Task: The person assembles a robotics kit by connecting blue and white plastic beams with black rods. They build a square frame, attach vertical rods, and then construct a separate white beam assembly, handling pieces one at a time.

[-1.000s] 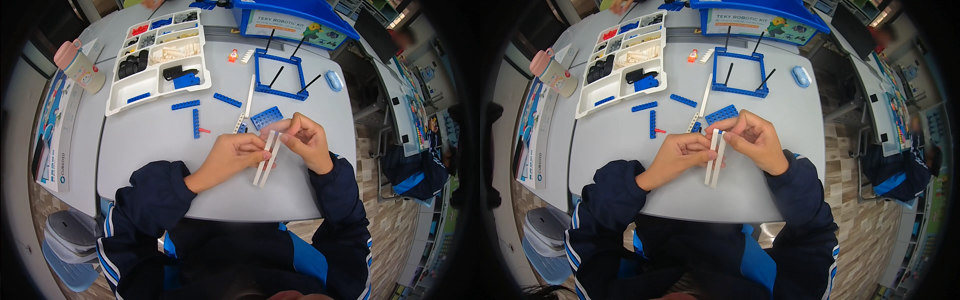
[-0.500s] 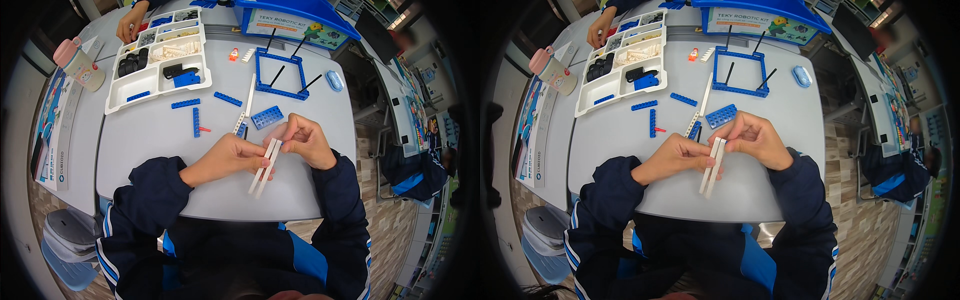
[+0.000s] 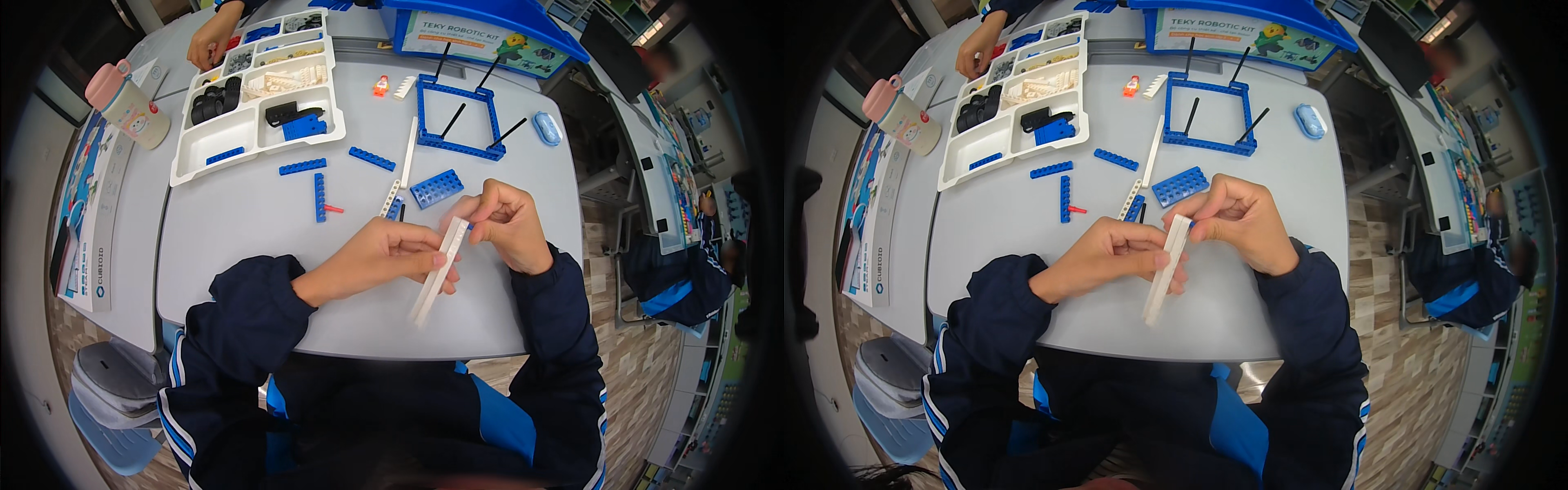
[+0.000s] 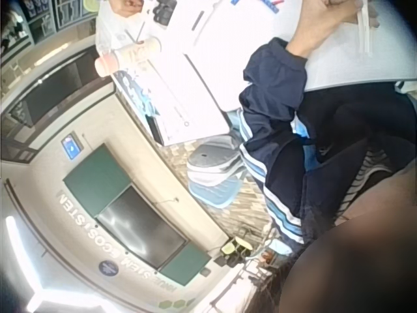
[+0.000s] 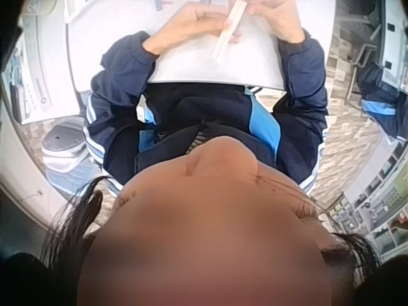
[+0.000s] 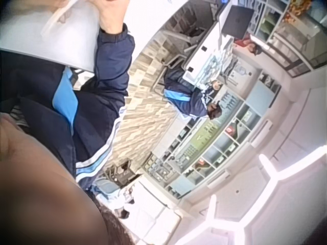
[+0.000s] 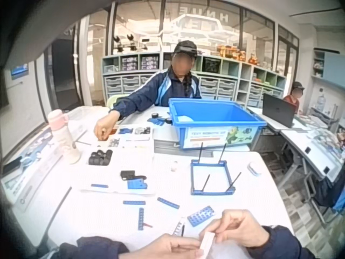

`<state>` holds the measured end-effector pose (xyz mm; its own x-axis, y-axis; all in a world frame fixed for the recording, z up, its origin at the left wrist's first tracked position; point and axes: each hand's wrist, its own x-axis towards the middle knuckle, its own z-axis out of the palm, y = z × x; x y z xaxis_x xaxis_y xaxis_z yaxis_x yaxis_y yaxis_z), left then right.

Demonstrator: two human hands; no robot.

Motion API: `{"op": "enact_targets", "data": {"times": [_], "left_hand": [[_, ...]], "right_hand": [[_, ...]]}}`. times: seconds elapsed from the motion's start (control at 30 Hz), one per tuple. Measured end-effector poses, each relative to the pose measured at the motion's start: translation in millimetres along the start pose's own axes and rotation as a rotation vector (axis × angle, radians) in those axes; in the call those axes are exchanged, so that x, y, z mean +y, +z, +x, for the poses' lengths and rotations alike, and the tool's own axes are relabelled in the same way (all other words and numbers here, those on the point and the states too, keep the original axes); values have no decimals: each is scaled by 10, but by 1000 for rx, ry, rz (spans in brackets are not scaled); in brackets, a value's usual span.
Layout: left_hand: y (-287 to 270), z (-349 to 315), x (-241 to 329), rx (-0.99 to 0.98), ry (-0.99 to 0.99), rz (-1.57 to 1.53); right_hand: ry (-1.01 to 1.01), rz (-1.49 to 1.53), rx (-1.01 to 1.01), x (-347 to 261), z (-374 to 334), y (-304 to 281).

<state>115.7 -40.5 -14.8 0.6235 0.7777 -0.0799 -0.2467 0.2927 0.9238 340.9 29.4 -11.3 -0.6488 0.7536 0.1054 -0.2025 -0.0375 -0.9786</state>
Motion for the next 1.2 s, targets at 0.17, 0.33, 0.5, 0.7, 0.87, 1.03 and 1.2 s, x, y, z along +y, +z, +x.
{"op": "enact_targets", "data": {"times": [0.17,0.33,0.5,0.7,0.87,1.03,1.2], "left_hand": [[28,33,-52,-20,3,-49],[34,44,-120,28,41,-42],[29,39,-128,79,51,-74],[61,40,-134,68,55,-34],[50,53,-167,-61,-54,-49],[5,69,-236,-103,-24,44],[9,65,-300,-91,-41,-109]], "right_hand": [[-31,-1,-2,29,23,-37],[61,165,-27,9,19,-31],[90,91,-38,5,20,-11],[39,-50,35,31,-21,13],[-78,-65,85,27,-13,-12],[-74,-91,72,41,-19,-47],[-59,-126,97,73,-30,-74]]}}
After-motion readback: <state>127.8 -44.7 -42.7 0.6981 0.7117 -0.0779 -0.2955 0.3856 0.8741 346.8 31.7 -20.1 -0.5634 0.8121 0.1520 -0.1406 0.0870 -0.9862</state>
